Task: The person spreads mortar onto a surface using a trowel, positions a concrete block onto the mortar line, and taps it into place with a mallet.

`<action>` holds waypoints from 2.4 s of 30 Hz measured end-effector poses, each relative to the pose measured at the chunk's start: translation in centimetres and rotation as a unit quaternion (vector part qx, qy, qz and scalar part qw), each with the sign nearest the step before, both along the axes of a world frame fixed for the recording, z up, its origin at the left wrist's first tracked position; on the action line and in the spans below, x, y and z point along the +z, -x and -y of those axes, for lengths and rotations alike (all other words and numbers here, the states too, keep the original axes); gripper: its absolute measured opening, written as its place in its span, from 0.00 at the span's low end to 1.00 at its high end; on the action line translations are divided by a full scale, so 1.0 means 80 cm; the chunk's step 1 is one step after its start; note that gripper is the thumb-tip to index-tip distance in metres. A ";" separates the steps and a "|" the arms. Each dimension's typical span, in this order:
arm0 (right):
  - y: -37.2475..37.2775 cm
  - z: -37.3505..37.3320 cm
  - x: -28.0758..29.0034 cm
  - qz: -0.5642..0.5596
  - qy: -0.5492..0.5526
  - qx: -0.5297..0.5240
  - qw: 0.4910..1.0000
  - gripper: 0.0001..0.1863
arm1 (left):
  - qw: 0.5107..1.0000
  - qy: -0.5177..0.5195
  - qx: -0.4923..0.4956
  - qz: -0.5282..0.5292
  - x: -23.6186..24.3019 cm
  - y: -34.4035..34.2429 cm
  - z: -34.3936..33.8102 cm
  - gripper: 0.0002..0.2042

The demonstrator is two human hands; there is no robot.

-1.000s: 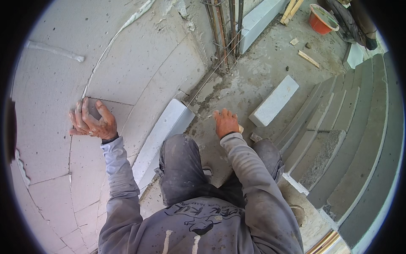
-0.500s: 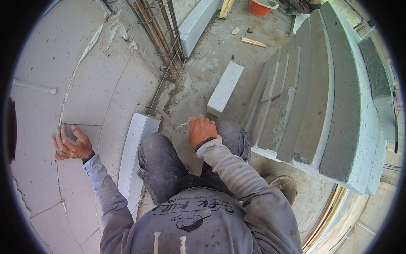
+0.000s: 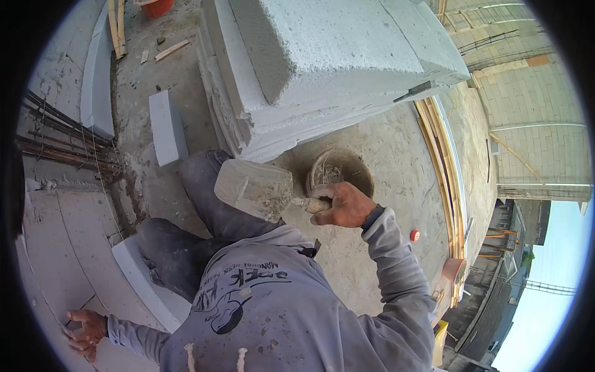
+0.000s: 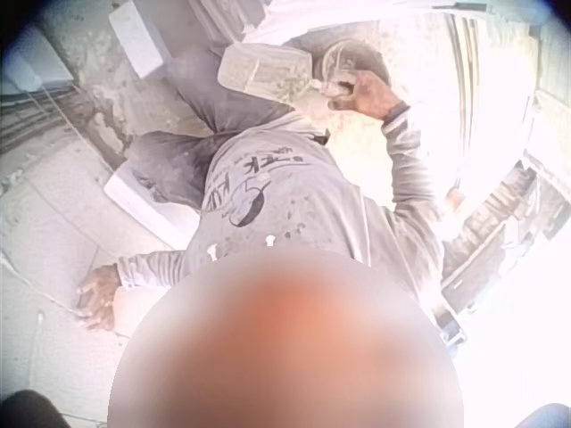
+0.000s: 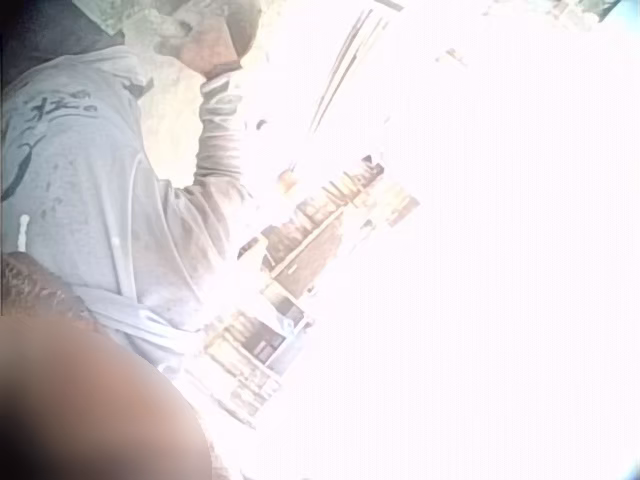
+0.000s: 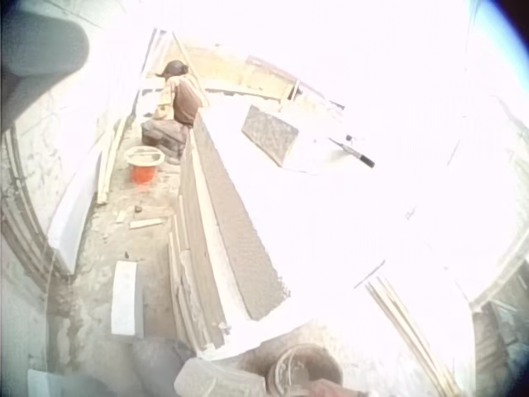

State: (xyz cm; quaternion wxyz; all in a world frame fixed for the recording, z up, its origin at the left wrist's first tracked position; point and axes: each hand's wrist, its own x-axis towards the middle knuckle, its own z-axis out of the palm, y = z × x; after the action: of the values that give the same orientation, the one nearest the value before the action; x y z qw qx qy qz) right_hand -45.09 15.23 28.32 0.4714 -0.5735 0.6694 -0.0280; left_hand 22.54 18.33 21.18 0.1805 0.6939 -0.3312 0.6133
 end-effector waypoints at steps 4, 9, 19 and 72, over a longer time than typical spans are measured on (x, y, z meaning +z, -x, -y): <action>0.081 -0.074 0.032 -0.078 -0.083 -0.111 0.987 0.14 | 0.990 0.107 -0.088 -0.029 -0.015 -0.004 0.027 0.23; 0.154 -0.117 -0.006 -0.170 -0.194 -0.134 0.957 0.22 | 0.997 0.079 -0.017 -0.012 -0.010 0.001 0.024 0.25; 0.018 0.019 -0.042 0.212 -0.083 0.031 0.973 0.20 | 0.991 0.065 -0.037 -0.107 -0.009 0.055 0.021 0.19; -0.425 -0.497 -0.191 0.057 -0.003 0.996 0.071 0.31 | 0.793 0.295 0.196 -0.495 0.041 0.535 -0.380 0.16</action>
State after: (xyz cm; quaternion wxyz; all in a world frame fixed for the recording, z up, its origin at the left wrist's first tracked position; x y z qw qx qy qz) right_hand -11.07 54.99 13.05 0.1011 -0.7040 -0.5505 0.4371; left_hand -20.25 48.74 24.43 0.3921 0.8657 0.1435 0.2762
